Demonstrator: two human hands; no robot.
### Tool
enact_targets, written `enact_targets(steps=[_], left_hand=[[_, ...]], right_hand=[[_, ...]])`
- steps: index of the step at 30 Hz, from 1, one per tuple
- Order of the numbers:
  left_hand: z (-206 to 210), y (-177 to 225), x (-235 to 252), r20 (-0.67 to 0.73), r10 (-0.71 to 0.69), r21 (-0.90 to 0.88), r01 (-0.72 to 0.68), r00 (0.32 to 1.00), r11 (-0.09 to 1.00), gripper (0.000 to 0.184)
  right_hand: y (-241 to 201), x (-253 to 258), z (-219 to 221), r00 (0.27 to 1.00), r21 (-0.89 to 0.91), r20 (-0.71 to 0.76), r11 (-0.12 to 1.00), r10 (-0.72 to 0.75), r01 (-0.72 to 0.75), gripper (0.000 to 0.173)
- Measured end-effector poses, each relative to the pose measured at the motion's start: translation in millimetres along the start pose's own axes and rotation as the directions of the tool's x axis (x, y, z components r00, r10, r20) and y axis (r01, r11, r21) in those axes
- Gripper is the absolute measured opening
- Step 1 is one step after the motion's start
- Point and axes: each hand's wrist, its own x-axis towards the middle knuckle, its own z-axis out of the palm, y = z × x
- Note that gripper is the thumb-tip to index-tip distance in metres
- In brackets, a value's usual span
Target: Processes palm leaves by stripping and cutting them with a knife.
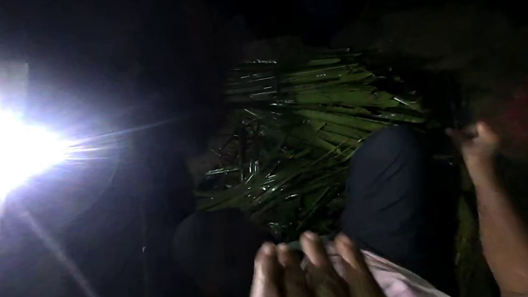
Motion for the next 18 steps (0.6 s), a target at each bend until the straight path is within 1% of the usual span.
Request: enact_targets(steps=[1, 3, 4, 5, 6, 7, 8, 9, 10, 11, 12, 13, 14, 15, 16, 17, 18], left_hand=[[29, -18, 1, -0.039, -0.005, -0.018, 0.005, 0.999, 1.0, 0.036], [123, -68, 10, -0.202, -0.016, -0.035, 0.009, 0.979, 0.999, 0.034], [160, -92, 18, -0.196, -0.056, -0.052, 0.047, 0.979, 0.998, 0.03], [172, -111, 31, 0.007, -0.13, -0.126, 0.129, 0.992, 0.984, 0.028], [165, -127, 55, 0.399, -0.216, -0.198, 0.314, 0.891, 0.928, 0.031], [181, -145, 73, 0.613, -0.258, -0.208, 0.467, 0.747, 0.859, 0.034], [210, -161, 79, 0.689, -0.282, -0.218, 0.562, 0.668, 0.798, 0.037], [248, -174, 74, 0.699, -0.299, -0.247, 0.613, 0.649, 0.751, 0.038], [280, -182, 63, 0.698, -0.314, -0.258, 0.635, 0.644, 0.729, 0.038], [296, -183, 54, 0.718, -0.322, -0.228, 0.646, 0.617, 0.729, 0.039], [292, -180, 52, 0.787, -0.309, -0.153, 0.653, 0.534, 0.741, 0.042], [287, -181, 55, 0.837, -0.265, -0.137, 0.653, 0.479, 0.745, 0.046], [284, -186, 59, 0.845, -0.197, -0.217, 0.656, 0.497, 0.722, 0.047], [286, -193, 61, 0.815, -0.125, -0.342, 0.644, 0.566, 0.684, 0.048], [286, -197, 63, 0.778, -0.084, -0.435, 0.63, 0.623, 0.643, 0.051], [286, -201, 66, 0.747, -0.081, -0.483, 0.622, 0.66, 0.617, 0.053], [288, -203, 68, 0.725, -0.112, -0.486, 0.62, 0.679, 0.616, 0.052]], right_hand=[[-27, 10, 7, 0.993, -0.001, 0.015, 0.993, -0.117, 0.117, 0.045], [-80, 26, 28, 0.938, 0.003, 0.09, 0.942, -0.334, 0.335, 0.042], [-110, 29, 40, 0.902, 0.013, 0.178, 0.917, -0.394, 0.398, 0.042], [-134, 33, 58, 0.853, 0.035, 0.278, 0.892, -0.441, 0.45, 0.042], [-154, 38, 81, 0.795, 0.035, 0.396, 0.872, -0.46, 0.488, 0.042], [-172, 43, 108, 0.737, -0.008, 0.526, 0.864, -0.425, 0.504, 0.042], [-184, 48, 138, 0.669, -0.071, 0.646, 0.845, -0.366, 0.53, 0.041], [-188, 51, 169, 0.604, -0.131, 0.736, 0.812, -0.306, 0.569, 0.039], [-187, 51, 198, 0.548, -0.174, 0.799, 0.778, -0.246, 0.604, 0.036], [-184, 49, 221, 0.503, -0.208, 0.845, 0.752, -0.184, 0.625, 0.033], [-180, 45, 240, 0.479, -0.243, 0.869, 0.736, -0.126, 0.633, 0.029], [-173, 41, 256, 0.48, -0.278, 0.874, 0.731, -0.077, 0.624, 0.026], [-169, 37, 268, 0.497, -0.315, 0.867, 0.738, -0.031, 0.596, 0.026], [-164, 31, 278, 0.519, -0.348, 0.854, 0.761, 0.018, 0.547, 0.028], [-158, 24, 288, 0.53, -0.374, 0.845, 0.789, 0.074, 0.487, 0.031], [-150, 19, 296, 0.531, -0.394, 0.838, 0.816, 0.129, 0.423, 0.034], [-141, 14, 301, 0.524, -0.417, 0.833, 0.823, 0.176, 0.387, 0.036]])
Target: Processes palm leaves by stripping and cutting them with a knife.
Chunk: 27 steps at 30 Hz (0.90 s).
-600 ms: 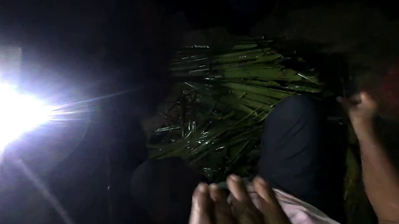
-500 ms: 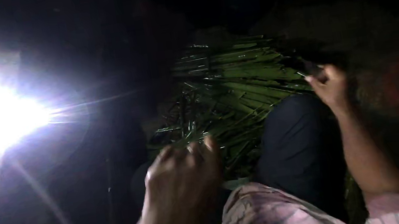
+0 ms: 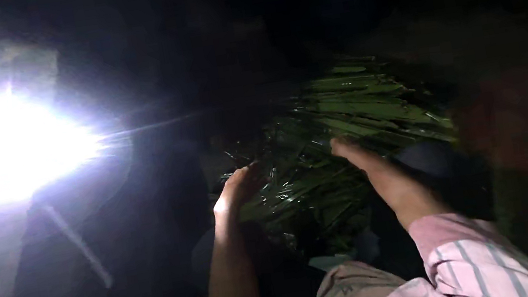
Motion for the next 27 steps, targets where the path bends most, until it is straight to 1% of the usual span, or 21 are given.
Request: enact_targets(steps=[2, 3, 5, 7, 9, 11, 12, 13, 15, 18, 21, 23, 27], left_hand=[[2, -6, 7, -0.031, -0.098, 0.078, 0.1, 0.995, 0.992, 0.051], [4, -7, 8, -0.014, -0.161, 0.124, 0.162, 0.987, 0.979, 0.051], [8, -10, 6, 0.031, -0.217, 0.146, 0.21, 0.976, 0.967, 0.046], [11, -11, 8, 0.059, -0.189, 0.124, 0.181, 0.98, 0.976, 0.044], [12, -9, 11, 0.065, -0.121, 0.099, 0.114, 0.991, 0.988, 0.045], [13, -6, 18, 0.067, -0.071, 0.109, 0.063, 0.995, 0.992, 0.048], [14, -4, 21, 0.072, -0.062, 0.113, 0.053, 0.996, 0.992, 0.049], [14, -3, 23, 0.078, -0.061, 0.116, 0.052, 0.995, 0.992, 0.049], [16, -3, 26, 0.09, -0.074, 0.117, 0.063, 0.993, 0.991, 0.05], [17, -2, 26, 0.112, -0.096, 0.128, 0.081, 0.989, 0.988, 0.05], [17, 0, 28, 0.111, -0.109, 0.151, 0.092, 0.988, 0.984, 0.049], [17, 5, 26, 0.099, -0.126, 0.151, 0.11, 0.987, 0.982, 0.045], [28, 1, 34, 0.093, -0.077, 0.146, 0.063, 0.993, 0.987, 0.044]], right_hand=[[13, 6, 23, 0.998, -0.036, 0.026, 0.997, 0.063, -0.062, 0.039], [18, 6, 32, 0.996, -0.046, 0.025, 0.995, 0.089, -0.088, 0.041], [25, 9, 42, 0.991, -0.03, 0.003, 0.991, 0.132, -0.132, 0.045], [29, 15, 47, 0.99, 0.017, -0.01, 0.99, 0.141, -0.141, 0.053], [32, 22, 50, 0.992, 0.072, -0.022, 0.99, 0.123, -0.121, 0.058], [36, 30, 58, 0.998, 0.105, 0.011, 0.992, 0.066, -0.066, 0.053], [38, 34, 63, 0.999, 0.109, 0.025, 0.993, 0.045, -0.047, 0.047], [36, 33, 68, 0.999, 0.09, 0.024, 0.995, 0.043, -0.045, 0.042], [26, 23, 74, 0.997, 0.079, 0.023, 0.994, 0.069, -0.07, 0.039], [10, 9, 75, 0.993, 0.158, 0.069, 0.982, 0.091, -0.101, 0.045], [1, -5, 69, 0.995, 0.28, 0.074, 0.957, 0.061, -0.08, 0.053], [-4, -9, 63, 0.999, 0.289, 0.041, 0.957, 0.026, -0.036, 0.054], [-2, -27, 66, 0.986, 0.194, -0.167, 0.981, 0.025, 0.008, 0.041]])
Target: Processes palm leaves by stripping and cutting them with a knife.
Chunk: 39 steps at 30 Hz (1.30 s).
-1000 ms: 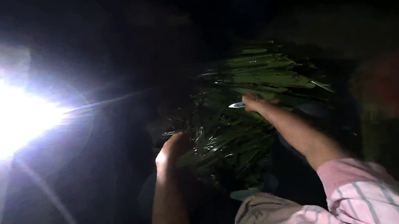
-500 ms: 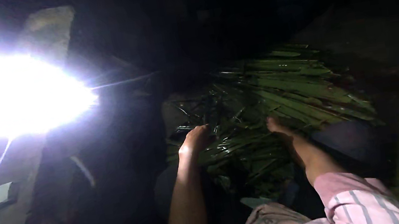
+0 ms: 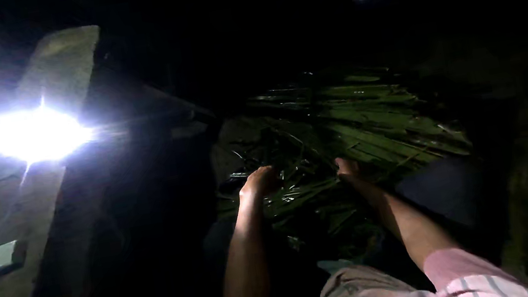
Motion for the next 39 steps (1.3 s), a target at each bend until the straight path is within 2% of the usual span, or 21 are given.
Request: enact_targets(steps=[2, 5, 7, 11, 13, 15, 18, 21, 23, 26, 28, 31, 32, 34, 35, 37, 39], left_hand=[[1, 9, -6, -0.004, 0.011, -0.002, -0.011, 1.0, 1.0, 0.043], [-8, 47, -47, 0.039, -0.056, -0.041, 0.058, 0.998, 0.997, 0.046], [-6, 57, -65, 0.037, -0.05, -0.038, 0.051, 0.998, 0.998, 0.045], [4, 56, -73, 0.013, 0.065, -0.079, -0.064, 0.998, 0.995, 0.045], [13, 44, -60, -0.026, 0.17, -0.086, -0.172, 0.985, 0.981, 0.046], [26, 25, -30, -0.097, 0.268, -0.095, -0.277, 0.958, 0.956, 0.045], [35, 31, -24, -0.196, 0.298, -0.215, -0.337, 0.934, 0.917, 0.044], [47, 43, -20, -0.315, 0.298, -0.421, -0.414, 0.901, 0.807, 0.043], [54, 50, -16, -0.399, 0.288, -0.558, -0.479, 0.871, 0.678, 0.047], [58, 58, -13, -0.484, 0.266, -0.683, -0.55, 0.833, 0.48, 0.047], [59, 62, -12, -0.496, 0.253, -0.727, -0.556, 0.831, 0.402, 0.042], [65, 66, -7, -0.487, 0.271, -0.778, -0.553, 0.83, 0.298, 0.038], [67, 67, -7, -0.486, 0.281, -0.786, -0.555, 0.827, 0.273, 0.035], [67, 71, -8, -0.485, 0.235, -0.818, -0.532, 0.842, 0.22, 0.035], [66, 72, -8, -0.489, 0.181, -0.834, -0.518, 0.853, 0.19, 0.035], [63, 71, -6, -0.492, 0.057, -0.852, -0.494, 0.869, 0.171, 0.034], [61, 67, 0, -0.502, -0.053, -0.848, -0.479, 0.863, 0.226, 0.036]], right_hand=[[11, -10, 5, 0.996, 0.008, -0.09, 1.0, -0.012, 0.013, 0.039], [19, -28, 1, 0.993, 0.09, -0.114, 0.996, -0.005, 0.016, 0.043], [17, -34, -5, 0.99, 0.128, -0.14, 0.99, -0.034, 0.052, 0.048], [3, -45, -30, 0.983, 0.218, -0.128, 0.963, -0.133, 0.158, 0.041], [-5, -50, -38, 0.972, 0.304, -0.137, 0.926, -0.19, 0.224, 0.036], [-13, -52, -39, 0.959, 0.38, -0.145, 0.882, -0.242, 0.28, 0.042], [-36, -77, -50, 0.958, 0.44, -0.14, 0.851, -0.249, 0.286, 0.053], [-54, -103, -62, 0.952, 0.547, -0.145, 0.779, -0.271, 0.305, 0.045], [-60, -112, -69, 0.932, 0.66, -0.152, 0.668, -0.33, 0.344, 0.039], [-68, -121, -80, 0.92, 0.746, -0.187, 0.559, -0.345, 0.362, 0.038], [-72, -127, -88, 0.905, 0.727, -0.214, 0.559, -0.366, 0.398, 0.039], [-70, -127, -95, 0.857, 0.6, -0.231, 0.625, -0.461, 0.499, 0.037], [-67, -122, -91, 0.824, 0.576, -0.256, 0.605, -0.506, 0.55, 0.037], [-59, -113, -85, 0.785, 0.561, -0.277, 0.57, -0.554, 0.6, 0.048], [-56, -110, -84, 0.795, 0.576, -0.263, 0.572, -0.547, 0.584, 0.057], [-53, -115, -92, 0.863, 0.672, -0.17, 0.584, -0.476, 0.455, 0.072], [-54, -124, -105, 0.912, 0.713, -0.09, 0.614, -0.399, 0.339, 0.067]])
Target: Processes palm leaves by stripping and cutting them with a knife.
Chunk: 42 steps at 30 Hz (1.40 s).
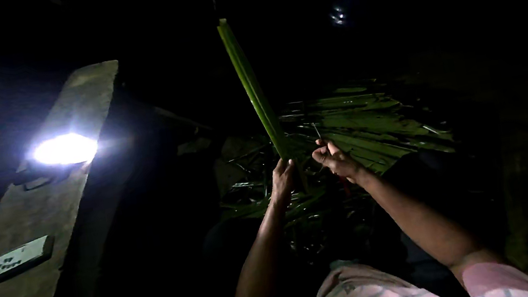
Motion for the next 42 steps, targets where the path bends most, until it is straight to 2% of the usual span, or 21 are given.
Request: enact_targets(steps=[2, 5, 7, 9, 11, 12, 14, 16, 20, 22, 25, 27, 29, 33, 37, 40, 42], left_hand=[[1, 2, 3, -0.046, 0.029, 0.055, -0.026, 0.999, 0.998, 0.036], [7, 4, 4, -0.049, 0.047, 0.038, -0.046, 0.998, 0.998, 0.035], [9, 1, 7, -0.097, 0.056, 0.091, -0.047, 0.994, 0.995, 0.037], [7, 0, 9, -0.158, 0.044, 0.205, -0.011, 0.987, 0.979, 0.049], [3, 0, 10, -0.204, 0.033, 0.253, 0.02, 0.978, 0.967, 0.065], [3, -1, 11, -0.231, 0.059, 0.246, -0.001, 0.971, 0.969, 0.067], [1, 1, 8, -0.263, 0.117, 0.186, -0.069, 0.958, 0.98, 0.06], [-1, 1, 7, -0.307, 0.154, 0.155, -0.111, 0.939, 0.982, 0.05], [3, 8, 4, -0.365, 0.14, 0.1, -0.111, 0.92, 0.989, 0.042], [3, 9, 3, -0.346, 0.134, 0.04, -0.128, 0.929, 0.991, 0.032], [-1, 7, 4, -0.301, 0.121, -0.038, -0.139, 0.946, 0.99, 0.025], [0, 5, 4, -0.286, 0.12, -0.088, -0.151, 0.951, 0.985, 0.024], [1, 4, 3, -0.253, 0.155, -0.101, -0.186, 0.955, 0.977, 0.024], [6, 5, -2, -0.189, 0.248, 0.003, -0.252, 0.95, 0.968, 0.027], [7, 5, -9, -0.035, 0.385, 0.224, -0.368, 0.922, 0.902, 0.033], [12, 3, -10, 0.008, 0.468, 0.305, -0.447, 0.884, 0.841, 0.025], [15, 2, -10, -0.007, 0.441, 0.275, -0.422, 0.897, 0.864, 0.02]], right_hand=[[-8, -2, -7, 0.999, -0.053, -0.019, 0.998, 0.032, -0.033, 0.054], [-6, -4, -12, 0.997, -0.077, -0.009, 0.994, -0.072, 0.071, 0.044], [-2, -4, -11, 0.991, -0.169, 0.006, 0.977, -0.134, 0.133, 0.041], [3, -1, -11, 0.979, -0.287, 0.04, 0.936, -0.202, 0.205, 0.051], [10, 3, -7, 0.956, -0.389, 0.039, 0.876, -0.292, 0.284, 0.037], [14, 5, -5, 0.935, -0.455, 0.033, 0.828, -0.353, 0.328, 0.031], [21, 7, -2, 0.909, -0.603, 0.063, 0.711, -0.411, 0.363, 0.033], [17, 3, -1, 0.935, -0.71, 0.085, 0.637, -0.346, 0.3, 0.038], [13, -3, 5, 0.928, -0.734, 0.013, 0.627, -0.372, 0.261, 0.041], [6, -5, 3, 0.964, -0.739, 0.026, 0.644, -0.263, 0.196, 0.05], [-1, -5, -1, 0.99, -0.575, 0.084, 0.806, -0.113, 0.141, 0.061], [-2, -5, -1, 0.989, -0.368, 0.132, 0.924, -0.064, 0.109, 0.057], [0, -4, 2, 0.984, -0.197, 0.147, 0.972, -0.098, 0.126, 0.05], [5, 0, 4, 0.963, -0.049, 0.146, 0.971, -0.225, 0.234, 0.036], [10, 4, 1, 0.95, 0.168, 0.164, 0.956, -0.267, 0.24, 0.028], [8, 2, 3, 0.953, 0.201, 0.106, 0.944, -0.285, 0.26, 0.018], [11, 2, 4, 0.944, 0.204, 0.077, 0.932, -0.322, 0.301, 0.01]])
